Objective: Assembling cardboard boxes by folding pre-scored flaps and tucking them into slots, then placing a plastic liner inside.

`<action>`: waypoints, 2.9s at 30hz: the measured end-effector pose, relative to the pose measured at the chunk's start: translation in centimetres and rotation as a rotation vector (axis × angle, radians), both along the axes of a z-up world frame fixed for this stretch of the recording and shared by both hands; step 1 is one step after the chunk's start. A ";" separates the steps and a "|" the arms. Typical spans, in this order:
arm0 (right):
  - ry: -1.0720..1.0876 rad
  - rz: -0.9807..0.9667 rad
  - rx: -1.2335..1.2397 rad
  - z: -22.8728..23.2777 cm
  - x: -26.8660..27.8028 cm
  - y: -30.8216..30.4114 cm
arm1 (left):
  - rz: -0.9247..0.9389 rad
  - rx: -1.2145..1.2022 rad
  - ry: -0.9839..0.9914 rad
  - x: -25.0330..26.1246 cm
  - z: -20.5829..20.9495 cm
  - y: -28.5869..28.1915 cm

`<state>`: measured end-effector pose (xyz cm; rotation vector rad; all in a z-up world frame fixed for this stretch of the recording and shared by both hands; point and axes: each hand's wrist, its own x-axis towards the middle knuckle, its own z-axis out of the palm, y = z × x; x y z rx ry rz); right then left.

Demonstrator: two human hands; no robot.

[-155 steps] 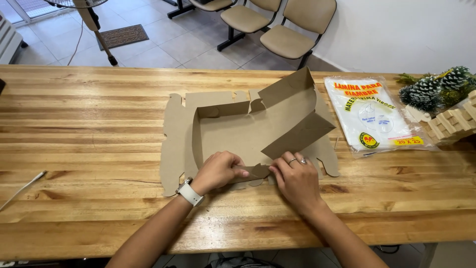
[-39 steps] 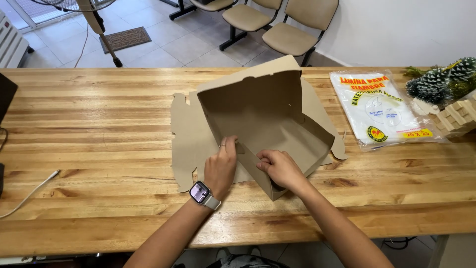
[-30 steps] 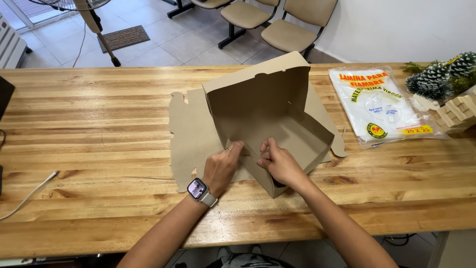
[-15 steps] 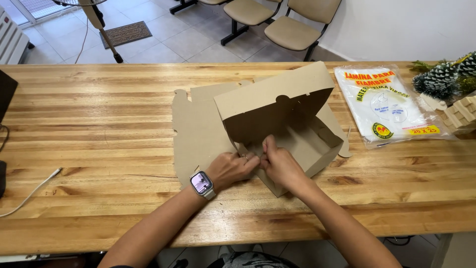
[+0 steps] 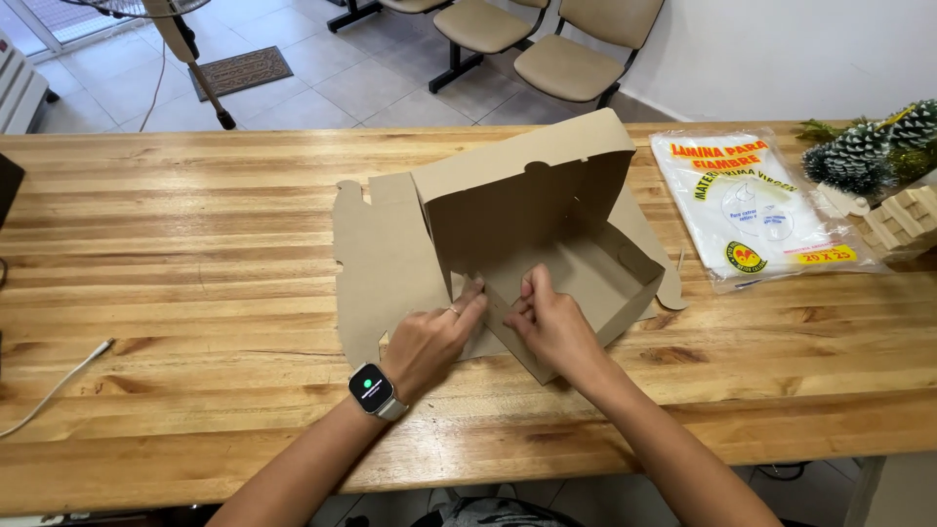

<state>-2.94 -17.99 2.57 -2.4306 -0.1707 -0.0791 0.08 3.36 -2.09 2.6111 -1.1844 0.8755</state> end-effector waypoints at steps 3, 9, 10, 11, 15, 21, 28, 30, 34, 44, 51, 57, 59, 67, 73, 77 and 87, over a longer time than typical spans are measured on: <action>-0.038 0.030 -0.141 1.3 -0.5 0.2 | 0.048 -0.320 -0.289 -1.4 3.0 -0.1; 0.096 0.187 0.105 2.8 -1.0 1.8 | 0.090 -1.015 0.453 0.9 5.3 -1.5; 0.092 0.188 0.104 3.2 -0.9 2.4 | 0.089 -1.017 0.449 0.6 6.7 -2.1; 0.107 0.196 0.174 3.5 -0.9 3.0 | 0.082 -0.999 0.597 0.3 8.1 -2.7; 0.053 0.164 0.285 6.0 -1.7 3.7 | 0.088 -0.822 0.573 2.7 8.5 -4.7; -0.406 -0.124 0.300 5.2 -4.5 -3.3 | 0.227 -0.678 0.180 2.9 8.1 -5.3; -0.386 -0.195 0.071 1.6 -6.5 -8.5 | -0.322 0.055 0.069 -2.6 5.4 -7.7; -0.317 -0.106 0.224 1.9 -7.1 -7.8 | -0.404 0.188 0.335 -1.7 3.8 -8.2; -0.337 -0.209 0.255 2.7 -6.6 -10.8 | -0.432 0.125 0.519 -1.2 6.0 -7.7; -0.244 -0.736 -0.003 -2.6 8.1 -34.5 | -0.319 0.305 0.900 0.3 8.7 -8.5; -0.045 -0.870 -0.169 -2.7 12.9 -35.6 | -0.327 0.236 0.938 1.2 8.0 -9.1; -0.231 -0.857 -0.415 -5.0 14.5 -37.0 | -0.309 0.234 0.935 1.3 8.9 -10.0; -0.318 -0.861 -0.410 -5.3 14.0 -36.8 | -0.356 0.223 0.916 1.0 9.4 -10.7; -0.648 -0.826 -0.327 -1.0 8.8 -33.7 | -0.480 0.050 0.779 1.9 9.3 -14.9; -0.825 -0.547 0.019 7.9 0.8 -23.7 | -0.392 -0.198 0.667 2.0 10.6 -16.5; -0.578 -0.267 0.670 10.9 -2.7 -17.9 | -0.502 -0.342 0.588 1.4 11.0 -16.4; -0.288 -0.162 1.076 4.8 2.1 -15.1 | -0.524 -0.372 -0.147 -2.2 12.3 -12.9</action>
